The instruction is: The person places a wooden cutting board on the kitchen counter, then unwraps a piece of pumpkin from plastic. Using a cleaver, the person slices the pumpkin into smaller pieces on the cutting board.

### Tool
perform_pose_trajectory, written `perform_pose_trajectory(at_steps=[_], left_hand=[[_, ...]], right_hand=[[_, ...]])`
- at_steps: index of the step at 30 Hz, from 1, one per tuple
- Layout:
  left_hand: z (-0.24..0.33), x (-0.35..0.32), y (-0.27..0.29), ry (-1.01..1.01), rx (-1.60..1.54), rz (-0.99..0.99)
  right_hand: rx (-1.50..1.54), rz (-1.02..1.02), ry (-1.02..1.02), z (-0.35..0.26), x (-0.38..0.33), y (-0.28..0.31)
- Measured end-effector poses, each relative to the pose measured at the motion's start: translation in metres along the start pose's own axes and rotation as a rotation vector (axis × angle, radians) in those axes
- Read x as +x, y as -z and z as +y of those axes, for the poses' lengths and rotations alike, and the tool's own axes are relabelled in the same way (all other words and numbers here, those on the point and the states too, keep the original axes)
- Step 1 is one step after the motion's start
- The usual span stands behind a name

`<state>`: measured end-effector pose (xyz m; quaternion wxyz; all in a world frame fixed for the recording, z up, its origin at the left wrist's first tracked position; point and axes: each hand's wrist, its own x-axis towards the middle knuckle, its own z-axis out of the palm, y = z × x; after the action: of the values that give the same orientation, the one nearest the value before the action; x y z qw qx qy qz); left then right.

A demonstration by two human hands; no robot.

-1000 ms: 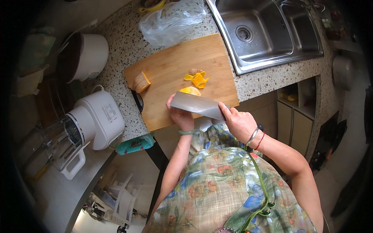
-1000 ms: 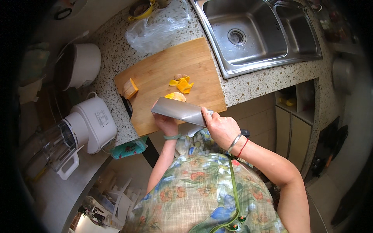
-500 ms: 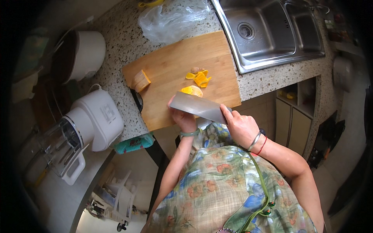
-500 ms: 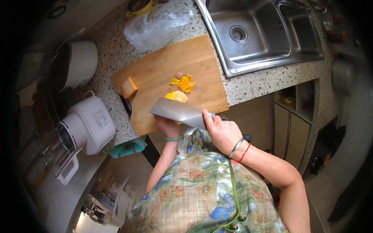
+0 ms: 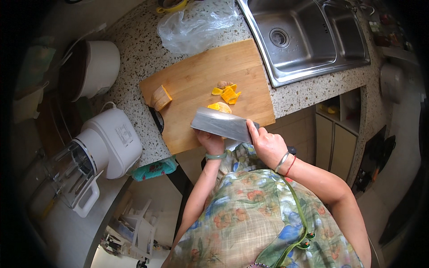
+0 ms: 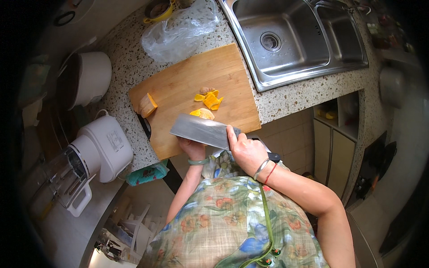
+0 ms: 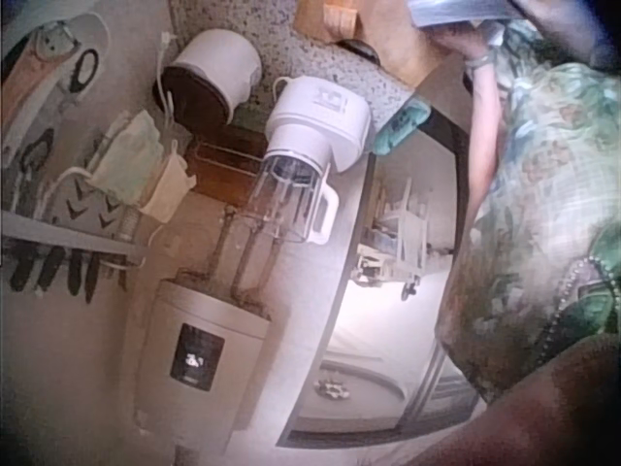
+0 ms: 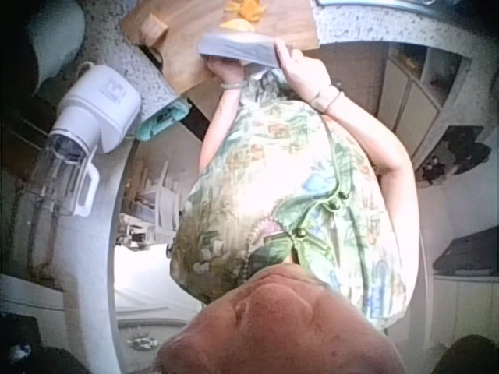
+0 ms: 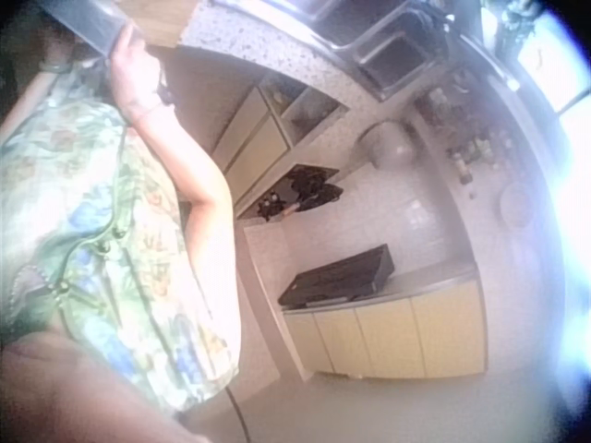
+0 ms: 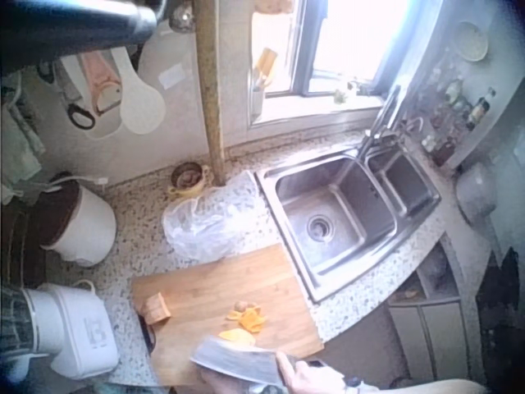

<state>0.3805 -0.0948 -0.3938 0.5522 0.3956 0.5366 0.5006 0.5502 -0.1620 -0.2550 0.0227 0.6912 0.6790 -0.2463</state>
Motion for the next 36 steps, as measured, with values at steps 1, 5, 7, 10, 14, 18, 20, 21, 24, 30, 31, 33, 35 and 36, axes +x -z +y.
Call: perform_pose_trajectory(at_steps=[1, 5, 7, 10, 14, 18, 20, 21, 24, 30, 31, 33, 35, 36], left_hand=[[0.000, -0.001, -0.001, 0.060, -0.062, 0.016], [0.030, 0.005, -0.018, 0.364, -0.664, 0.228], [0.016, 0.006, -0.014, -0.048, -0.074, 0.070], [0.020, 0.007, -0.009, -0.293, 0.361, -0.072], [0.041, 0.010, -0.016, -0.208, 0.452, -0.091], [0.048, 0.008, -0.019, -0.154, 0.529, -0.050], [0.051, 0.007, -0.023, -0.157, 0.523, -0.029], [0.052, 0.009, -0.023, -0.220, 0.546, -0.032], [0.061, 0.012, -0.029, -0.432, 0.759, -0.072], [0.055, 0.013, -0.017, -0.595, 0.869, -0.207], [0.054, 0.013, -0.014, -0.606, 0.873, -0.245], [0.054, 0.015, -0.012, -0.646, 0.895, -0.264], [0.051, 0.015, -0.011, -0.652, 0.902, -0.261], [0.050, 0.016, -0.012, -0.663, 0.889, -0.263]], right_hand=[[0.003, 0.006, -0.003, -0.001, 0.003, -0.003], [0.047, 0.034, -0.002, -0.004, 0.021, -0.010], [0.074, 0.042, 0.014, -0.004, 0.035, -0.011], [0.281, 0.033, -0.024, 0.008, 0.063, -0.016], [0.621, 0.189, -0.040, 0.021, 0.072, -0.001], [0.647, 0.175, -0.089, 0.034, 0.058, 0.026], [0.578, 0.169, -0.060, 0.038, 0.046, 0.022], [0.532, 0.161, -0.046, 0.041, 0.040, 0.016], [0.456, 0.106, -0.043, 0.038, 0.023, 0.007], [0.394, 0.041, -0.048, 0.030, 0.003, -0.008], [0.387, 0.033, -0.053, 0.030, 0.002, -0.006], [0.370, 0.020, -0.058, 0.029, 0.002, -0.002], [0.360, -0.038, -0.074, 0.029, 0.004, 0.003], [0.355, -0.067, -0.082, 0.029, 0.005, 0.005]])
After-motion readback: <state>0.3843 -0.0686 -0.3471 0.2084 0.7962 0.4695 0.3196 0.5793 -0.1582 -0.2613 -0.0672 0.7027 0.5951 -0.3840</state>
